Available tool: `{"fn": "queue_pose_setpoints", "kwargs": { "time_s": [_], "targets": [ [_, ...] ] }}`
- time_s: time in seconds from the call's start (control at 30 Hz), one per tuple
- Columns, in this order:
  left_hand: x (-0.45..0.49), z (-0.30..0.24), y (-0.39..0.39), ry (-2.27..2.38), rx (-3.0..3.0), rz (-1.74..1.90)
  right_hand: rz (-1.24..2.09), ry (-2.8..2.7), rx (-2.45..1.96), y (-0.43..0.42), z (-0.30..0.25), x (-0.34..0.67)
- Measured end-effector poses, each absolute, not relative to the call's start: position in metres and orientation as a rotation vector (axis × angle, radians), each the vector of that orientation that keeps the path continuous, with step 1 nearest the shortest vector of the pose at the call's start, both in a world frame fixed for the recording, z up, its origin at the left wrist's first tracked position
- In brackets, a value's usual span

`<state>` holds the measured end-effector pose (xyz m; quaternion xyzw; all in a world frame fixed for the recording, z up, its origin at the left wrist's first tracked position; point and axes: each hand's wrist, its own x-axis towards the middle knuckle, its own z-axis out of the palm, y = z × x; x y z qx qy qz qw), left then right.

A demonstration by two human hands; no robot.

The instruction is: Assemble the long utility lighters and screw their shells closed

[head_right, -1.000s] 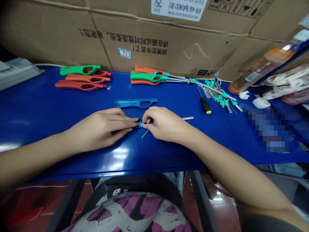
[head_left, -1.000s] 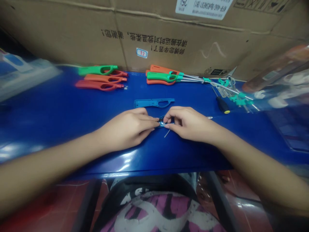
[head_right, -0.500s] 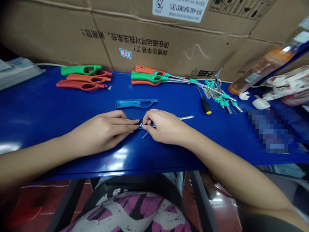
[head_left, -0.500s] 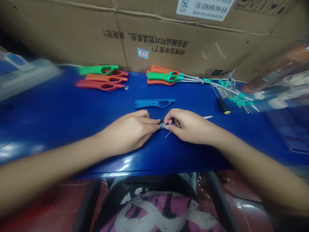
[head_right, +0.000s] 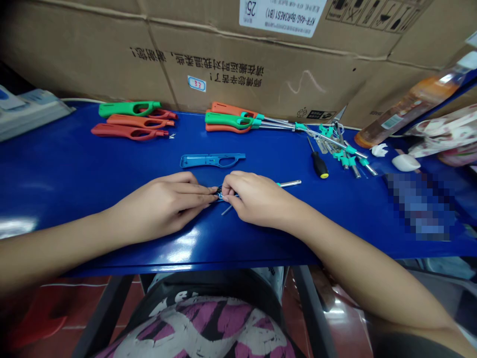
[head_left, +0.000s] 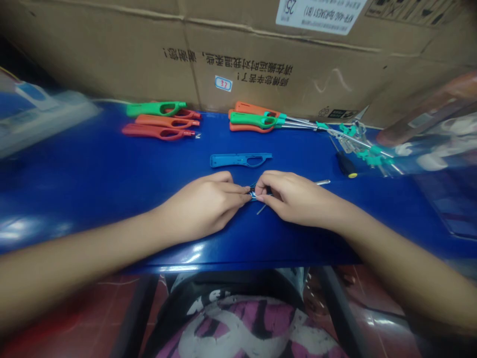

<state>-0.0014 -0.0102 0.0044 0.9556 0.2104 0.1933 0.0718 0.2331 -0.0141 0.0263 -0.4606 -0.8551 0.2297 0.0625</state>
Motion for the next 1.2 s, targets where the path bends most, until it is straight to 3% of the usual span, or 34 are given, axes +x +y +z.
{"fn": "queue_pose_setpoints", "kwargs": {
  "time_s": [0.57,0.97,1.2],
  "targets": [
    [0.000,0.001,-0.015,0.672,2.917,0.587,0.789,-2.560,-1.271,-0.007,0.031,0.242],
    [0.002,0.003,-0.015,0.640,2.973,0.587,0.889,-2.569,-0.939,0.000,0.029,0.247],
    [0.003,0.003,-0.015,0.643,2.953,0.569,0.803,-2.608,-1.035,-0.002,0.029,0.244]
  ]
}}
